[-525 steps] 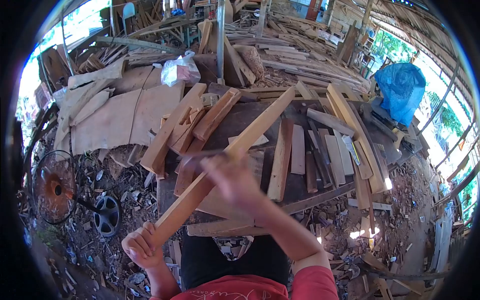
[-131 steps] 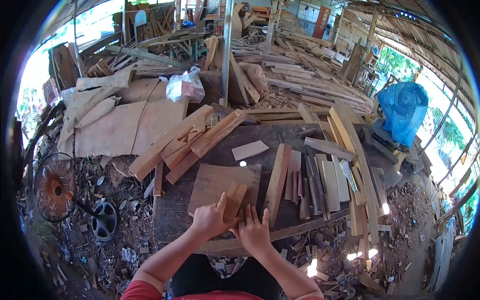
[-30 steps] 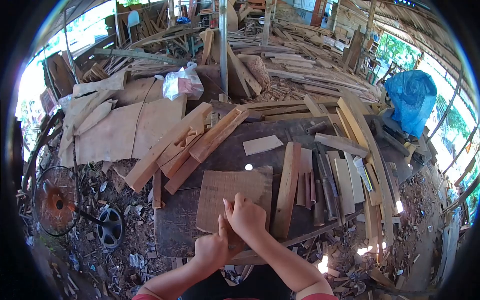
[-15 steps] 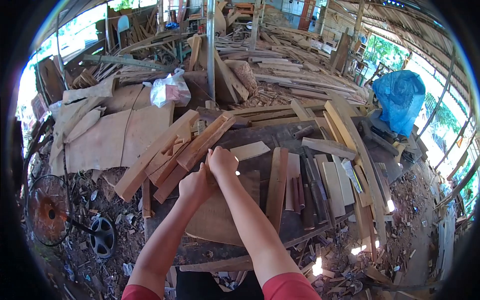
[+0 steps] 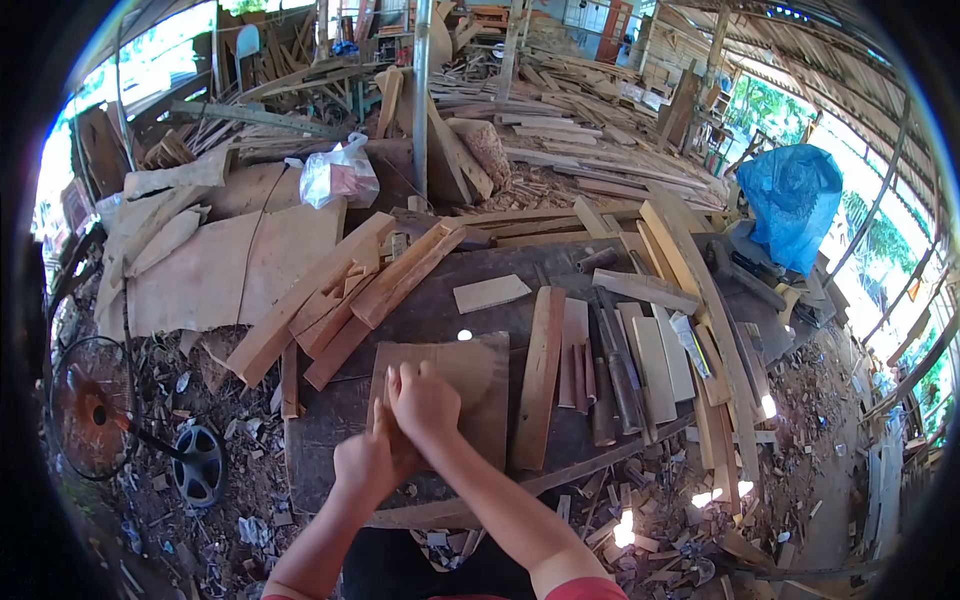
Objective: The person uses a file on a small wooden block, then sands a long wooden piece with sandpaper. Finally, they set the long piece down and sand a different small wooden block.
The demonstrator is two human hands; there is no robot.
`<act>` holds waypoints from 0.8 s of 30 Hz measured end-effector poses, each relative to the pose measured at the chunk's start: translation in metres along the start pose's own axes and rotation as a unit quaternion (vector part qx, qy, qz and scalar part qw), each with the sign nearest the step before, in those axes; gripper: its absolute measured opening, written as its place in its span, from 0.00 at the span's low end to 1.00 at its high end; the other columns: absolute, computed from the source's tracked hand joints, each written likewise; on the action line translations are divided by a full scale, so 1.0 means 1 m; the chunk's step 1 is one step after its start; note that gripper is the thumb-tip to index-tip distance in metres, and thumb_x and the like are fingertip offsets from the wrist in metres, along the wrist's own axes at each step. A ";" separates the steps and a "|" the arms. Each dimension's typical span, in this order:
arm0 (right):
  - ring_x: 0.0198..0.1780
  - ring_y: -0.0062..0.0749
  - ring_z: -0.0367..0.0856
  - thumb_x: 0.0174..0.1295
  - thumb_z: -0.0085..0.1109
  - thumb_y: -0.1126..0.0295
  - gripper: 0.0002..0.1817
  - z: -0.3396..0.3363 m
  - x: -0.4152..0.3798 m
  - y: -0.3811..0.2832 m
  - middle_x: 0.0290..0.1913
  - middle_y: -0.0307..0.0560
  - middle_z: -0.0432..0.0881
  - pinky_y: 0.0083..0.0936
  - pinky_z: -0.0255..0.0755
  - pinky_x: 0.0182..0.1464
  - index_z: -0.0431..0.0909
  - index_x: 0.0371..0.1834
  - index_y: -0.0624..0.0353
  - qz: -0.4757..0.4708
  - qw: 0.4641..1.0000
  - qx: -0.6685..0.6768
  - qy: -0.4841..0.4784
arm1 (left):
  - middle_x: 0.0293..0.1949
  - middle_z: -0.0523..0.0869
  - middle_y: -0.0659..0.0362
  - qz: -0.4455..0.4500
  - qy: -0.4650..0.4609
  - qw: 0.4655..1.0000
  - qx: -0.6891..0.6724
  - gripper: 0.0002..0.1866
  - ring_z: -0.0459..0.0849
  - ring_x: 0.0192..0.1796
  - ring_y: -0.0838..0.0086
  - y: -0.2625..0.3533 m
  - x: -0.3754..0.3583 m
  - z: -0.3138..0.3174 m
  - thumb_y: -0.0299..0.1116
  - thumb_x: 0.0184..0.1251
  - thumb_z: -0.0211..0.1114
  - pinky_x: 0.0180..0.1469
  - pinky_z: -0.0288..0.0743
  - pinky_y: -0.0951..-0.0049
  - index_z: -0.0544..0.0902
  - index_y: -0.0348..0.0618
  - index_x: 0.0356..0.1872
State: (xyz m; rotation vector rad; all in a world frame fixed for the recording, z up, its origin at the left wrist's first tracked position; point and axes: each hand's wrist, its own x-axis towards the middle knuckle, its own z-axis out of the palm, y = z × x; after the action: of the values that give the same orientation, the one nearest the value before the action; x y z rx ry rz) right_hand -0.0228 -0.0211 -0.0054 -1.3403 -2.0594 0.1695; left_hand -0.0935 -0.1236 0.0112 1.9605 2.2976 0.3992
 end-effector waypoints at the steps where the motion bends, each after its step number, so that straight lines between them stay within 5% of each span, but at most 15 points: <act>1: 0.24 0.47 0.78 0.62 0.49 0.56 0.15 -0.004 -0.012 -0.004 0.27 0.48 0.76 0.41 0.72 0.24 0.74 0.24 0.53 -0.007 1.000 -0.001 -0.007 | 0.16 0.80 0.53 -0.001 -0.002 1.000 -0.012 0.49 0.81 0.17 0.67 0.002 -0.011 -0.003 0.54 0.45 0.66 0.18 0.72 0.68 0.60 0.23 0.61; 8: 0.24 0.44 0.79 0.62 0.47 0.55 0.16 -0.002 0.001 -0.008 0.27 0.48 0.76 0.38 0.74 0.24 0.74 0.25 0.55 -0.014 0.998 -0.039 -0.041 | 0.13 0.79 0.59 0.032 -0.029 0.998 0.036 0.47 0.79 0.14 0.71 -0.002 -0.003 -0.011 0.53 0.49 0.63 0.15 0.71 0.71 0.60 0.18 0.58; 18: 0.33 0.47 0.82 0.64 0.42 0.56 0.18 0.048 0.109 -0.006 0.33 0.54 0.78 0.40 0.76 0.34 0.74 0.33 0.59 0.039 0.997 -0.047 -0.051 | 0.21 0.83 0.52 -0.018 -0.011 0.999 0.038 0.50 0.83 0.23 0.63 -0.024 0.107 -0.016 0.55 0.50 0.63 0.22 0.75 0.65 0.54 0.23 0.63; 24: 0.33 0.48 0.81 0.65 0.40 0.55 0.18 0.041 0.090 -0.009 0.36 0.54 0.78 0.40 0.76 0.33 0.74 0.34 0.58 0.026 0.998 -0.036 -0.045 | 0.19 0.82 0.56 -0.022 -0.023 0.997 0.074 0.49 0.82 0.19 0.68 -0.025 0.095 -0.008 0.56 0.50 0.62 0.19 0.74 0.70 0.55 0.23 0.63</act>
State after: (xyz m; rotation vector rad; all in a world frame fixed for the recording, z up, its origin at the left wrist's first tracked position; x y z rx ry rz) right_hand -0.0762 0.0608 0.0083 -1.4555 -2.1234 0.1821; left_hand -0.1355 -0.0354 0.0213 1.9575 2.4000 0.1818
